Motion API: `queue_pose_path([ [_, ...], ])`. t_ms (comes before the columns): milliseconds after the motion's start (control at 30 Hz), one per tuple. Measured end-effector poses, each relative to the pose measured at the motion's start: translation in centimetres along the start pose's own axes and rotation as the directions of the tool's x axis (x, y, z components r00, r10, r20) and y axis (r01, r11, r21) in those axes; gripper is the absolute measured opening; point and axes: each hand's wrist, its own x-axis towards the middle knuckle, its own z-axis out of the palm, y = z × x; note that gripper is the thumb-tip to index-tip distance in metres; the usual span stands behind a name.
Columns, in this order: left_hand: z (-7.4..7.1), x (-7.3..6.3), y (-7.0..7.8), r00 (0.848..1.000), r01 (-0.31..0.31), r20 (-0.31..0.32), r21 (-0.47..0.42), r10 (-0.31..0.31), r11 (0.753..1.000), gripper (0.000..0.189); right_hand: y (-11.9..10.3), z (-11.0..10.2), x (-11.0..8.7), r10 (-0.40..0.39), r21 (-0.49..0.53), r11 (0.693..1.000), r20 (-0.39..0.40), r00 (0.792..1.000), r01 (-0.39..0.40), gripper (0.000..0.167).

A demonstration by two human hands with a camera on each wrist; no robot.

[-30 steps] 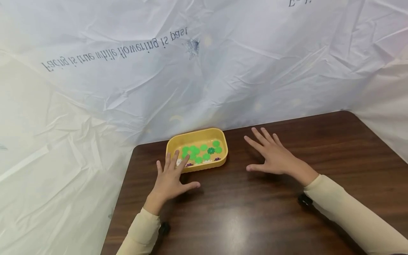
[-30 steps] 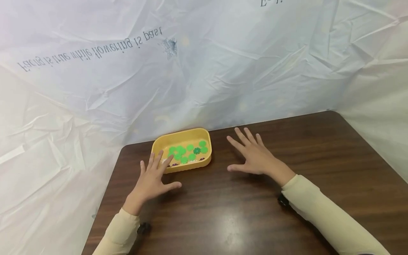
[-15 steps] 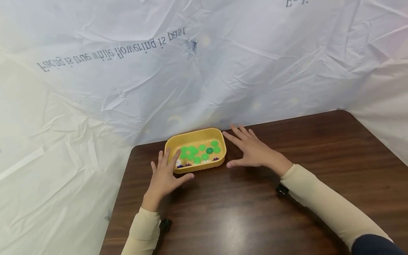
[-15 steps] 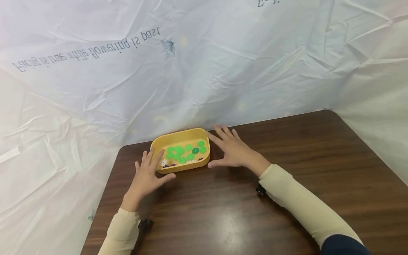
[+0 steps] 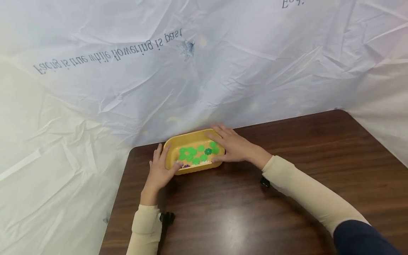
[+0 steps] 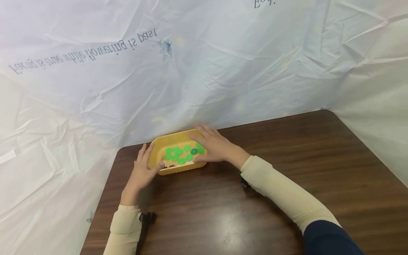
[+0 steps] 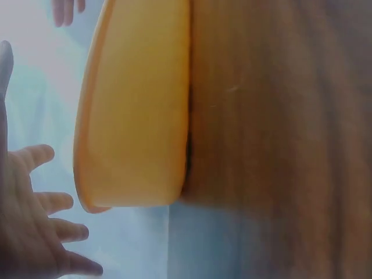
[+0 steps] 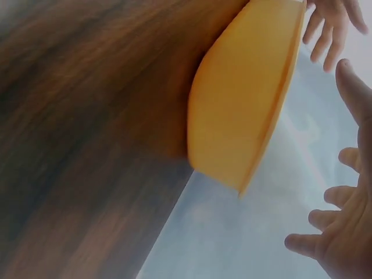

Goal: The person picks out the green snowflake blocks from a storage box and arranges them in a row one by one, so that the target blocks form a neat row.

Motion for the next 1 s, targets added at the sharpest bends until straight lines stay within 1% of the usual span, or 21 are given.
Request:
queue_pose_path([
  [100, 0.1, 0.7, -0.8, 0.999, -0.012, -0.035, -0.099, 0.008, 0.995, 0.088, -0.3, 0.1, 1.4, -0.008, 0.030, 1.000, 0.025, 1.000, 0.008, 0.091],
  [233, 0.2, 1.5, -1.8, 0.997, -0.036, -0.073, -0.202, 0.022, 0.979, 0.085, -0.3, 0.5, 2.9, -0.016, 0.073, 0.997, 0.071, 0.997, 0.011, 0.082],
  [333, 0.5, 1.9, -2.5, 0.997, -0.051, -0.076, -0.272, 0.031, 0.961, 0.085, -0.2, 0.9, 3.7, -0.011, 0.093, 0.996, 0.100, 0.995, 0.002, 0.080],
  [400, 0.7, 2.1, -2.9, 0.996, -0.062, -0.076, -0.306, 0.041, 0.950, 0.086, -0.1, 1.2, 4.1, -0.011, 0.101, 0.995, 0.102, 0.995, 0.000, 0.079],
  [433, 0.8, 2.1, -3.0, 0.996, -0.068, -0.077, -0.329, 0.045, 0.942, 0.086, 0.0, 1.4, 4.3, -0.009, 0.102, 0.995, 0.100, 0.995, -0.001, 0.079],
  [500, 1.0, 2.2, -3.4, 0.995, -0.078, -0.082, -0.392, 0.049, 0.917, 0.087, 0.0, 1.8, 4.8, -0.013, 0.099, 0.995, 0.090, 0.996, 0.004, 0.078],
  [567, 1.2, 2.3, -3.8, 0.994, -0.084, -0.096, -0.457, 0.045, 0.886, 0.089, 0.0, 2.1, 5.2, -0.018, 0.100, 0.995, 0.081, 0.997, 0.010, 0.077],
  [633, 1.4, 2.3, -4.1, 0.993, -0.090, -0.112, -0.521, 0.037, 0.849, 0.088, -0.1, 2.4, 5.7, -0.025, 0.095, 0.995, 0.081, 0.996, 0.017, 0.077],
  [700, 1.8, 2.4, -4.5, 0.991, -0.098, -0.127, -0.558, 0.032, 0.824, 0.086, -0.3, 2.7, 6.1, -0.028, 0.094, 0.995, 0.089, 0.996, 0.019, 0.077],
  [767, 2.2, 2.5, -4.8, 0.990, -0.106, -0.136, -0.584, 0.031, 0.805, 0.082, -0.4, 2.9, 6.4, -0.028, 0.093, 0.995, 0.094, 0.995, 0.020, 0.078],
  [833, 2.6, 2.5, -5.2, 0.990, -0.105, -0.141, -0.600, 0.024, 0.793, 0.074, -0.5, 3.2, 6.7, -0.012, 0.089, 0.996, 0.097, 0.995, 0.003, 0.078],
  [900, 3.0, 2.6, -5.4, 0.991, -0.094, -0.136, -0.629, 0.011, 0.772, 0.067, -0.5, 3.4, 6.9, 0.008, 0.095, 0.995, 0.102, 0.995, -0.018, 0.079],
  [967, 3.3, 2.7, -5.5, 0.991, -0.076, -0.134, -0.641, -0.014, 0.764, 0.061, -0.4, 3.5, 7.1, 0.031, 0.103, 0.994, 0.117, 0.993, -0.043, 0.078],
  [1000, 3.4, 2.8, -5.5, 0.992, -0.060, -0.126, -0.643, -0.028, 0.763, 0.059, -0.4, 3.6, 7.1, 0.043, 0.115, 0.992, 0.133, 0.990, -0.059, 0.076],
])
